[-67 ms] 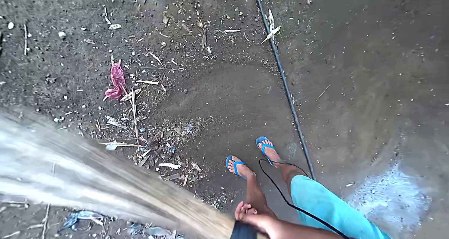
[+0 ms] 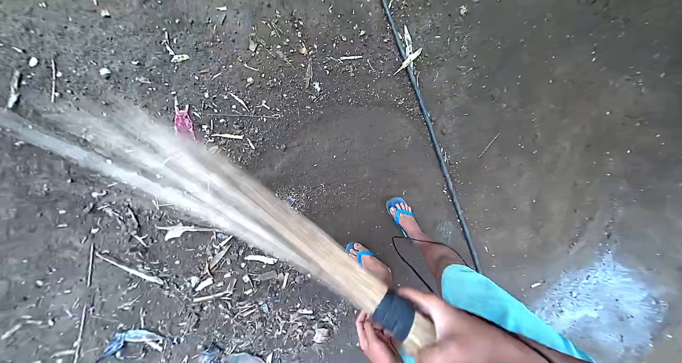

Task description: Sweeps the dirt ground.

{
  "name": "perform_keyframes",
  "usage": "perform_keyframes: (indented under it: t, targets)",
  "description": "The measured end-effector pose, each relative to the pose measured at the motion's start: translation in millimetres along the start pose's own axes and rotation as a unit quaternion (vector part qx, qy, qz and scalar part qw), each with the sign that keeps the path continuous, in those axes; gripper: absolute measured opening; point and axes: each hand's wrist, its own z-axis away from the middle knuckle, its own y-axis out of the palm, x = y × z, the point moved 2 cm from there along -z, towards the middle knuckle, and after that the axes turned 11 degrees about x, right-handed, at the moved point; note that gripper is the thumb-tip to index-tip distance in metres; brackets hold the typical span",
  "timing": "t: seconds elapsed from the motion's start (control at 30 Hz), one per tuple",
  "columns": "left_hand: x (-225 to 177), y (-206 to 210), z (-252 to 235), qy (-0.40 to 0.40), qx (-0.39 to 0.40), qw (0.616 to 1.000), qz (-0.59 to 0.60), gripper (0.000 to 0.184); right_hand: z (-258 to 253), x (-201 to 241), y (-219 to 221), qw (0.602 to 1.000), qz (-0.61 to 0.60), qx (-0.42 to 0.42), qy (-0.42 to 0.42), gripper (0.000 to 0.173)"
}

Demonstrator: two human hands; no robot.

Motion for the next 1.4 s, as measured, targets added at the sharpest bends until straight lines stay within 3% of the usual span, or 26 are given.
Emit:
perform_keyframes:
  t: [0.03, 0.13, 0.27, 0.37, 0.47, 0.5, 0.57, 0.6, 0.73, 0.83, 0.9, 1.0, 1.1, 1.17, 1.3, 1.4]
  targets:
    - [-0.1, 1.4, -7.8, 0.029, 0.028, 0.999, -0.004, 0.029, 7.9, 10.1, -26.3, 0.998, -0.002, -0.065, 0.004, 0.09]
    - [-7.2, 11.0, -34.5, 0.065, 0.053, 0.996, -0.016, 0.028, 16.1, 41.7, -107.4, 0.966, -0.034, -0.252, 0.048, 0.069]
    - [-21.9, 40.9, -58.4, 0.072, 0.011, 0.997, -0.014, 0.028, -6.0, 93.8, -225.7, 0.897, -0.133, -0.419, 0.04, 0.014]
    - [-31.4, 80.9, -74.7, 0.059, -0.009, 0.998, -0.028, 0.03, -52.5, 137.1, -315.4, 0.881, -0.171, -0.439, 0.036, 0.011]
    - [-25.3, 134.2, -78.0, 0.008, -0.015, 0.991, -0.134, 0.032, -80.3, 168.6, -365.7, 0.933, -0.067, -0.341, 0.096, 0.007]
    - [-20.9, 154.1, -80.0, -0.011, 0.004, 0.987, -0.16, 0.032, -79.9, 179.8, -373.0, 0.95, -0.014, -0.284, 0.129, 0.008]
    - [-8.2, 195.5, -81.8, -0.058, 0.035, 0.985, -0.16, 0.031, -58.9, 201.8, -379.6, 0.972, 0.02, -0.16, 0.173, 0.042]
    - [-0.6, 217.5, -81.8, -0.083, 0.051, 0.983, -0.158, 0.032, -39.6, 212.6, -383.2, 0.978, -0.002, -0.113, 0.174, 0.05]
    - [-15.4, 311.7, -78.7, -0.122, 0.095, 0.952, -0.265, 0.03, 49.5, 237.9, -383.9, 0.982, -0.104, 0.018, 0.159, 0.053]
    - [-33.8, 337.6, -82.2, -0.106, 0.077, 0.935, -0.33, 0.027, 90.1, 230.7, -357.1, 0.987, -0.078, -0.067, 0.119, 0.075]
    - [-43.7, 341.4, -90.9, -0.094, 0.092, 0.946, -0.298, 0.028, 95.8, 230.1, -350.8, 0.975, -0.115, -0.138, 0.13, 0.078]
    - [-60.4, 341.8, -99.6, -0.11, 0.122, 0.951, -0.26, 0.029, 67.5, 233.9, -350.0, 0.95, -0.079, -0.255, 0.163, 0.068]
    - [-82.4, 353.3, -111.1, -0.141, 0.165, 0.945, -0.247, 0.036, 3.8, 238.9, -366.9, 0.918, -0.12, -0.335, 0.176, 0.044]
    - [-103.5, 376.7, -123.5, -0.125, 0.204, 0.945, -0.223, 0.043, -37.4, 253.5, -385.9, 0.922, -0.217, -0.286, 0.143, 0.028]
    - [-138.5, 448.7, -138.5, -0.033, 0.256, 0.944, -0.204, 0.043, -71.5, 271.9, -414.8, 0.939, -0.285, -0.188, 0.032, 0.033]
    - [-136.6, 489.8, -139.5, 0.005, 0.288, 0.939, -0.186, 0.041, -54.5, 266.6, -440.1, 0.933, -0.321, -0.157, -0.048, 0.037]
